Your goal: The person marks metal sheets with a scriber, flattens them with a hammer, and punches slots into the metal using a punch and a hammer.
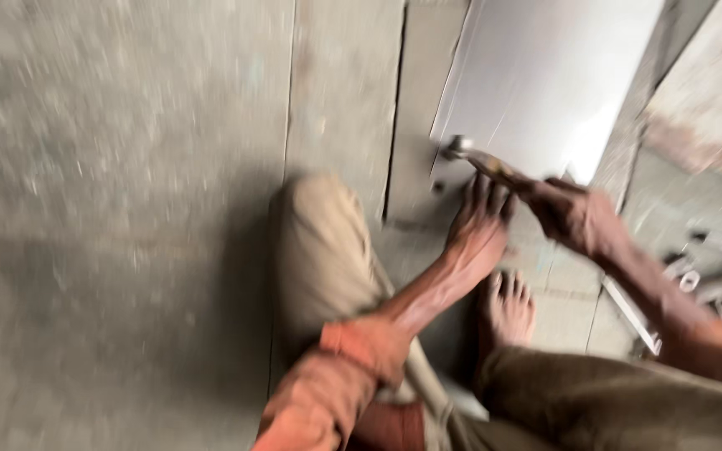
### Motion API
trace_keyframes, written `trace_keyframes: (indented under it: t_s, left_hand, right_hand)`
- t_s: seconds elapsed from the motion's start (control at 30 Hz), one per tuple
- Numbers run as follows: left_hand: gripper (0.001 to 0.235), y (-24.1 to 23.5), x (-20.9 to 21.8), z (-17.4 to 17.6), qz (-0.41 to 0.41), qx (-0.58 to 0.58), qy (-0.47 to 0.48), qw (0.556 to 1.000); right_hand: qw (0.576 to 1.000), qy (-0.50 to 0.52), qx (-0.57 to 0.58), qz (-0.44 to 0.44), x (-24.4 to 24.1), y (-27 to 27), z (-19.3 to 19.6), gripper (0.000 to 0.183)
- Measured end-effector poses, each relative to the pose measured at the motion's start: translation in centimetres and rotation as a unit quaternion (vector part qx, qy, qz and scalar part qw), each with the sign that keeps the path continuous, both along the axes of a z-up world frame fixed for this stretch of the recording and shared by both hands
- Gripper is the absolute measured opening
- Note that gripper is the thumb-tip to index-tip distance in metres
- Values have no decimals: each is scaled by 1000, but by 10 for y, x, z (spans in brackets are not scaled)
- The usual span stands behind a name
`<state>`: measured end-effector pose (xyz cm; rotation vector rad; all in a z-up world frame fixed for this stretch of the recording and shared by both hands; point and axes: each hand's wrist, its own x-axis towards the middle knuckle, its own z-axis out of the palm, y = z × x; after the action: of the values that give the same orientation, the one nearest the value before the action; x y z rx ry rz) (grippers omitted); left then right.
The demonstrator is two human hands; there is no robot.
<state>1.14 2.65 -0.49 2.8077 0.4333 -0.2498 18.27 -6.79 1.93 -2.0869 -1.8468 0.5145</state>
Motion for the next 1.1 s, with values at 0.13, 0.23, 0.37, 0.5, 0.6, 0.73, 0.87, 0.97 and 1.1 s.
trace_keyframes:
  t_s: [0.13,0.23,0.37,0.5,0.6,0.73,0.87,0.97,1.1]
  left_hand:
    - [76,37,-19,27,13,-137,-79,987]
    - [48,76,-25,25,200,-252,-125,939]
    - [60,135,3,-17,330,-150,-214,907]
    - [67,167,25,-47,358,-166,-190,899]
    - [64,176,36,-28,425,-296,-88,851]
    - [58,163,64,2,357,-581,-43,730]
    - [47,109,61,27,312,-605,-132,720]
    - [40,81,32,50,369,-621,-50,690]
    - [41,109,9,86,150,-232,-36,960]
  right_hand:
    - [859,303,-143,-388,-18,-66,30,56]
    - [732,455,-135,-489,-42,-132,37,51]
    - [854,180,-172,-458,-64,-182,38,41]
    - [889,123,-26,-441,-54,-168,28,29]
    - [862,222,-35,-455,-49,-133,19,40]
    - [505,711,111,-477,-62,-83,4,65]
    - [257,785,259,-500,-57,-63,-14,76]
    - [519,606,130,-589,-13,-90,-21,83]
    - [695,453,-96,-550,60,-137,-3,84]
